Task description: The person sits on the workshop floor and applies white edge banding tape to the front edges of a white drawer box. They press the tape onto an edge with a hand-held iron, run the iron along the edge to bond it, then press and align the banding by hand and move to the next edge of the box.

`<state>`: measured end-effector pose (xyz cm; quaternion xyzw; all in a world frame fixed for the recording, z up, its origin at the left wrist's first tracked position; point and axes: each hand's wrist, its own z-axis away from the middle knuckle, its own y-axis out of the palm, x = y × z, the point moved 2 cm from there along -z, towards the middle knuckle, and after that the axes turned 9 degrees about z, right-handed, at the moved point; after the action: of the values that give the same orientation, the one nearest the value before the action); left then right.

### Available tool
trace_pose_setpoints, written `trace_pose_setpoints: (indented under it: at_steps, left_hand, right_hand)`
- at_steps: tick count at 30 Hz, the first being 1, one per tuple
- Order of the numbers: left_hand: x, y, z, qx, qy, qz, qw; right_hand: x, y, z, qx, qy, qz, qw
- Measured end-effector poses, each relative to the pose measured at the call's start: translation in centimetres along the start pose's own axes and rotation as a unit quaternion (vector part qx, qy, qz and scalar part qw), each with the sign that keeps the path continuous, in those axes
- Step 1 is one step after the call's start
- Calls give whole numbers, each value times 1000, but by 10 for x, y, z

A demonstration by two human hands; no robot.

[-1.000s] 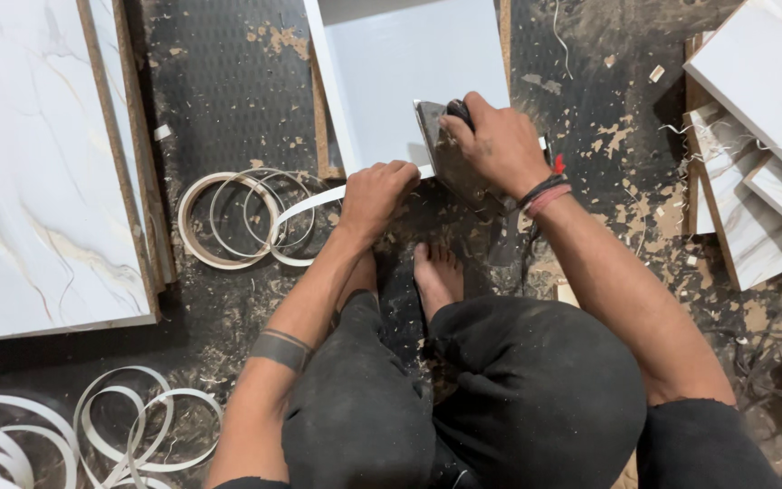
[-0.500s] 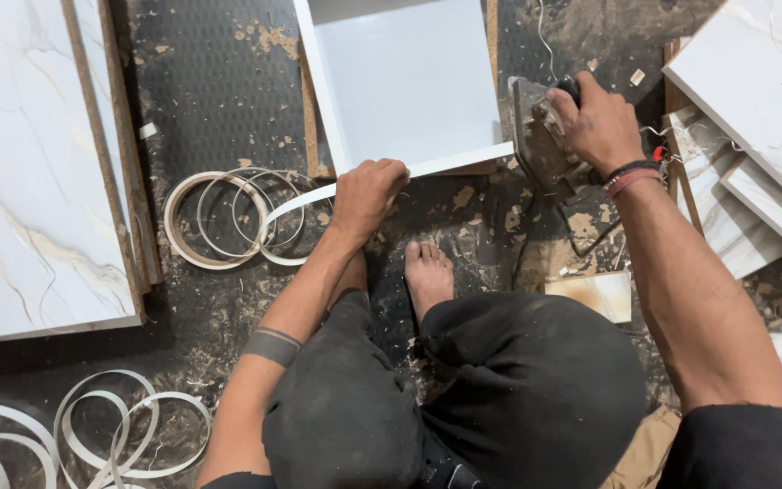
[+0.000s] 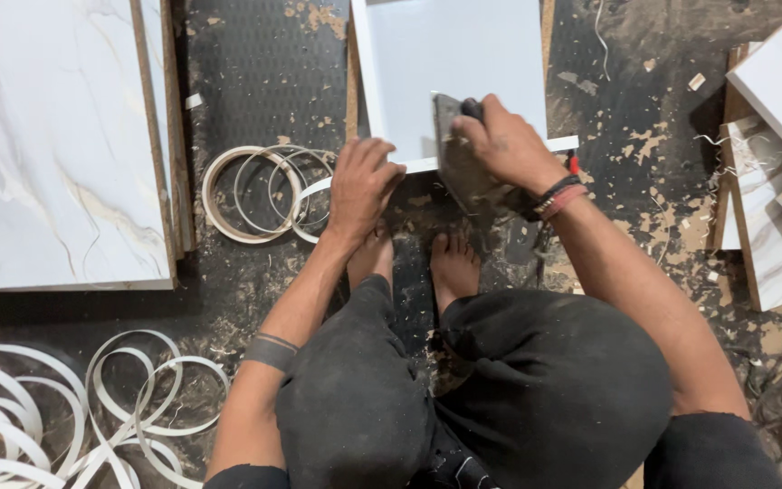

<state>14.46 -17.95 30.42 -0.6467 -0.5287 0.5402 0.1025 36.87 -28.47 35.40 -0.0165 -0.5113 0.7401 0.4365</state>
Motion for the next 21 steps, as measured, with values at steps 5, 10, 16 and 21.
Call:
trace_pose_setpoints:
  at_steps: [5,10,16,21]
  left_hand:
    - [7,-7,9,12,-52,22,998]
    - [8,-8,10,15,-60,32,998]
    - [3,-9,9,19,-68,34,997]
    - [0,-13,10,22,-66,45,997]
  right_hand:
    - [34,8,3,-10,-57,0,998]
    - [26,2,8,23,-30,-16,999]
    - [-50,-25,15,-5,38,-66,997]
    - [-126,-62,29,-131,53,31,990]
